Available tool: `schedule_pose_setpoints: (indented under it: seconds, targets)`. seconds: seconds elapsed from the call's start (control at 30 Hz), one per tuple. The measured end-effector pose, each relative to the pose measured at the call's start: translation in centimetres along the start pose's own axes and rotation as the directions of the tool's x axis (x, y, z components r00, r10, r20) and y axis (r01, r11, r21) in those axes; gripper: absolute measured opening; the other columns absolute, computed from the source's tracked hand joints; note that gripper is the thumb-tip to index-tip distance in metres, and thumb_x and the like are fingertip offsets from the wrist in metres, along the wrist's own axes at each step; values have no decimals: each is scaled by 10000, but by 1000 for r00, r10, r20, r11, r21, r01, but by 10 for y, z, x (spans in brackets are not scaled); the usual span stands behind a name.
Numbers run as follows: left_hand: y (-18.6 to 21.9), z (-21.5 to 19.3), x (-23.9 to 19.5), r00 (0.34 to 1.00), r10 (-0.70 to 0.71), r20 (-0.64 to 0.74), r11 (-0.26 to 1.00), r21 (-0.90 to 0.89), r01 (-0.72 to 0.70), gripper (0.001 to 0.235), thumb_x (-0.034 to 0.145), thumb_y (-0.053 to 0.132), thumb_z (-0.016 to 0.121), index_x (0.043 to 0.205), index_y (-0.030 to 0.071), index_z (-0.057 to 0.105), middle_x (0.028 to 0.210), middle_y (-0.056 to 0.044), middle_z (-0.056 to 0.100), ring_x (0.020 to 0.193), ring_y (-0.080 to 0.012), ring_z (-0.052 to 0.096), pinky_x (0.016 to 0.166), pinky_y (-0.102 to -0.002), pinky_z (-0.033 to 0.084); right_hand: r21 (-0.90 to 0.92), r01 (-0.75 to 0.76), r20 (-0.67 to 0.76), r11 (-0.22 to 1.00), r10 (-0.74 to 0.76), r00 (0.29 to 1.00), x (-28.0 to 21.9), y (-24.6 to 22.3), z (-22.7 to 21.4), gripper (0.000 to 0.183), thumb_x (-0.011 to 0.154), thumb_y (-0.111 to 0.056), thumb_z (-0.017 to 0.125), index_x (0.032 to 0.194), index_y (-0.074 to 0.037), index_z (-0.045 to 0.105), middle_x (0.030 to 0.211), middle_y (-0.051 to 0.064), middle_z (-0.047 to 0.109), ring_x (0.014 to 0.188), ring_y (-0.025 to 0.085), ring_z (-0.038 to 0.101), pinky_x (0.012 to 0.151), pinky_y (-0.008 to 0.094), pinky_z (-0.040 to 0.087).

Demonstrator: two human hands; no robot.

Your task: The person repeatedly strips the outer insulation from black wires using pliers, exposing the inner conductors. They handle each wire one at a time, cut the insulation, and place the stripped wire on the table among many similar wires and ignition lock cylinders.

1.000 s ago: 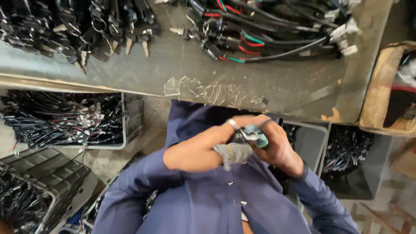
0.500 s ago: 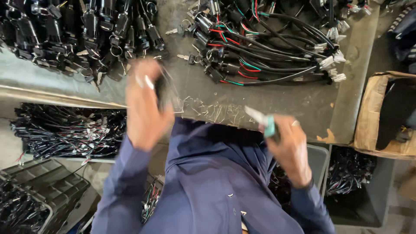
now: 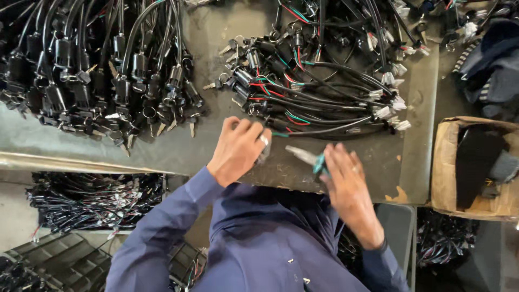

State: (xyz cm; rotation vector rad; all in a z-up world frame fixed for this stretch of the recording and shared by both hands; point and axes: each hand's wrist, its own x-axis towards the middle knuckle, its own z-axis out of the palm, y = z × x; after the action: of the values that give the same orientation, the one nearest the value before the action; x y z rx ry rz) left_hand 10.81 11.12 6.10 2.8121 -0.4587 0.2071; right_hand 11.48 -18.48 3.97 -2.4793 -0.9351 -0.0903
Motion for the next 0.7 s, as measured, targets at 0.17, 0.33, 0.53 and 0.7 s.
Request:
schedule_pose_setpoints:
  seconds: [0.17,0.33,0.53,0.7]
  targets:
    - [26,2,-12,927,-299,227,-330,-936,123,157,1065,145,545,1161,42,614,997,-102,668,827,-196,657,705,-334,545,518,-73,-131,852,164,978,16,-29,-10,456,1079,-342,508,1417,-45,583,1392,123,648,1292,300,614,1131,437,471]
    - [106,27,-47,926,97,364,-222,-899,377,287,982,54,650,1263,43,587,1067,-69,671,942,-128,643,841,-291,544,647,-47,431,-761,313,846,43,-35,-49,585,1021,-524,514,1298,-19,611,958,61,632,836,166,602,768,313,503]
    - [123,50,-62,996,22,92,491,-868,69,230,923,42,683,1146,18,633,1122,-149,648,1021,-314,650,905,-378,546,652,354,-57,-671,422,905,40,-26,-69,254,1093,-364,588,1087,-111,614,681,-77,398,604,26,379,582,171,338]
    - [114,27,-54,990,105,-99,302,-945,-126,311,880,64,673,1170,16,574,1269,-152,596,1230,-354,597,1067,-415,490,924,184,-147,-336,134,980,13,-37,-47,362,1147,-398,601,914,-121,593,660,-64,419,633,78,427,639,243,378]
